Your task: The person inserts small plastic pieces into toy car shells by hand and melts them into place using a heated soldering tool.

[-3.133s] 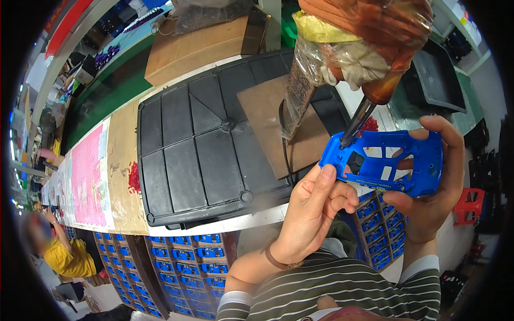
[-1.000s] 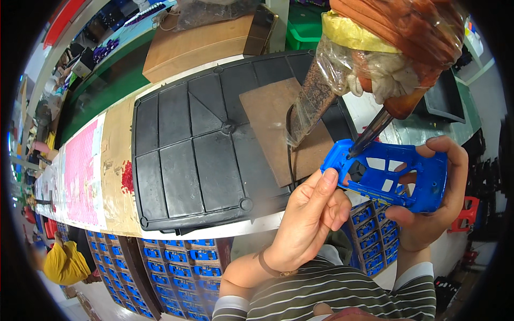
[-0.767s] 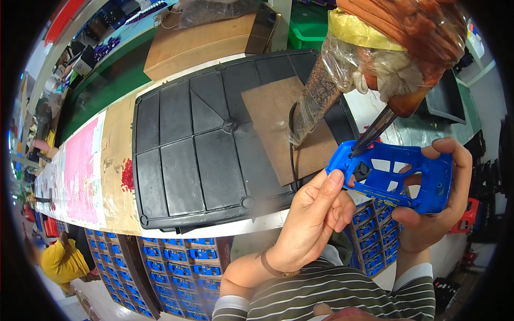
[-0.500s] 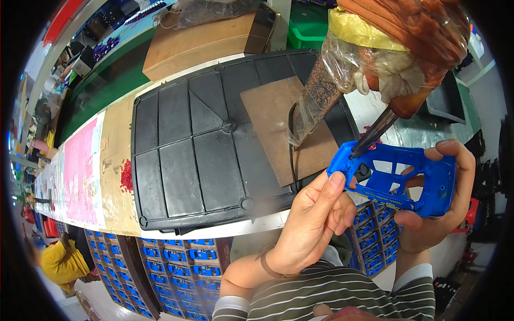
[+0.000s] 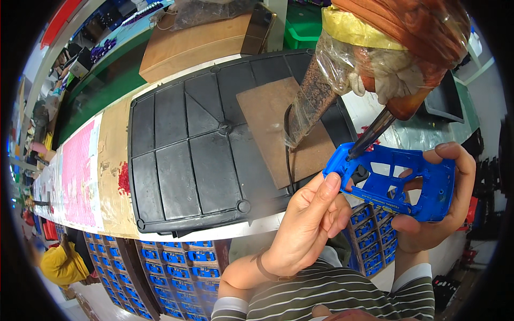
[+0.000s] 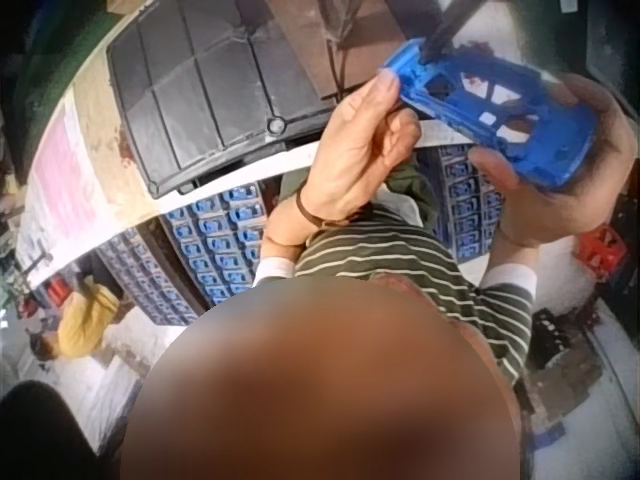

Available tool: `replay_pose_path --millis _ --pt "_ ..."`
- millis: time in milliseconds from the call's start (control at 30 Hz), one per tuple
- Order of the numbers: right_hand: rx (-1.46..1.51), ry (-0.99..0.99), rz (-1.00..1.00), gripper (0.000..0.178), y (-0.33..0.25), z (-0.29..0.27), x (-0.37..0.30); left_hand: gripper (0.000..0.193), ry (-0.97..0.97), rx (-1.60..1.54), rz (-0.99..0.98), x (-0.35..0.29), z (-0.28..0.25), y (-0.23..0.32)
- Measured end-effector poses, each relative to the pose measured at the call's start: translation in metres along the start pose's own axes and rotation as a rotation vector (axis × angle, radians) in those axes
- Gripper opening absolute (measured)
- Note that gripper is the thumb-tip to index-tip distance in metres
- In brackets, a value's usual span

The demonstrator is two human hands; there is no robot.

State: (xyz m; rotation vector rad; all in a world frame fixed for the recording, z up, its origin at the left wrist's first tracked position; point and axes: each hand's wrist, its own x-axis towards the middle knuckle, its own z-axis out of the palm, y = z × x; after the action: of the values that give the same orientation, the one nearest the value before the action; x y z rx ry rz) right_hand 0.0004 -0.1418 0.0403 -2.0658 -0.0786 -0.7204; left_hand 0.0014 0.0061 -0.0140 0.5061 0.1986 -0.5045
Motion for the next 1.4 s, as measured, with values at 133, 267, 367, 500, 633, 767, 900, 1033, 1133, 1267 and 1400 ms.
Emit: replay_pose_path --millis 133,267,367,500,633,767,900,1033,1133,1267,1400 --pt "-0.001 -0.015 -0.055 0.109 0.007 0.001 0.000 0.032 -0.001 0.018 0.006 0.000 -0.002 0.002" --pt "-0.011 -0.013 -0.097 0.110 0.008 0.001 0.001 0.032 -0.022 0.014 0.002 0.001 -0.002 0.001" --pt "-0.047 0.026 -0.095 0.110 0.006 -0.001 0.000 0.032 -0.011 0.017 -0.009 0.001 0.002 0.002" --pt "-0.008 -0.023 -0.047 0.107 0.005 0.005 0.001 0.031 -0.012 -0.032 0.002 0.005 -0.001 0.004" --pt "0.065 -0.036 0.074 0.104 0.001 0.013 0.002 0.031 -0.040 -0.050 0.001 0.009 -0.006 0.003" --pt "0.095 -0.038 0.104 0.101 0.005 0.008 -0.002 0.031 -0.076 -0.043 -0.028 0.009 -0.008 -0.002" --pt "0.054 -0.141 -0.014 0.095 0.023 -0.010 -0.007 0.030 -0.060 -0.023 -0.029 0.011 -0.006 -0.008" --pt "0.090 -0.143 -0.020 0.089 0.028 -0.018 -0.020 0.030 -0.139 0.002 -0.004 0.013 -0.015 -0.017" --pt "0.131 -0.129 0.050 0.086 0.025 -0.017 -0.025 0.029 -0.103 0.039 0.048 0.007 -0.013 -0.020" --pt "0.229 -0.074 0.254 0.088 0.019 -0.024 -0.030 0.028 -0.113 0.045 0.102 0.001 -0.006 -0.037" --pt "0.489 -0.241 0.554 0.099 0.012 -0.028 -0.040 0.049 -0.089 0.218 0.244 -0.012 -0.017 -0.050"
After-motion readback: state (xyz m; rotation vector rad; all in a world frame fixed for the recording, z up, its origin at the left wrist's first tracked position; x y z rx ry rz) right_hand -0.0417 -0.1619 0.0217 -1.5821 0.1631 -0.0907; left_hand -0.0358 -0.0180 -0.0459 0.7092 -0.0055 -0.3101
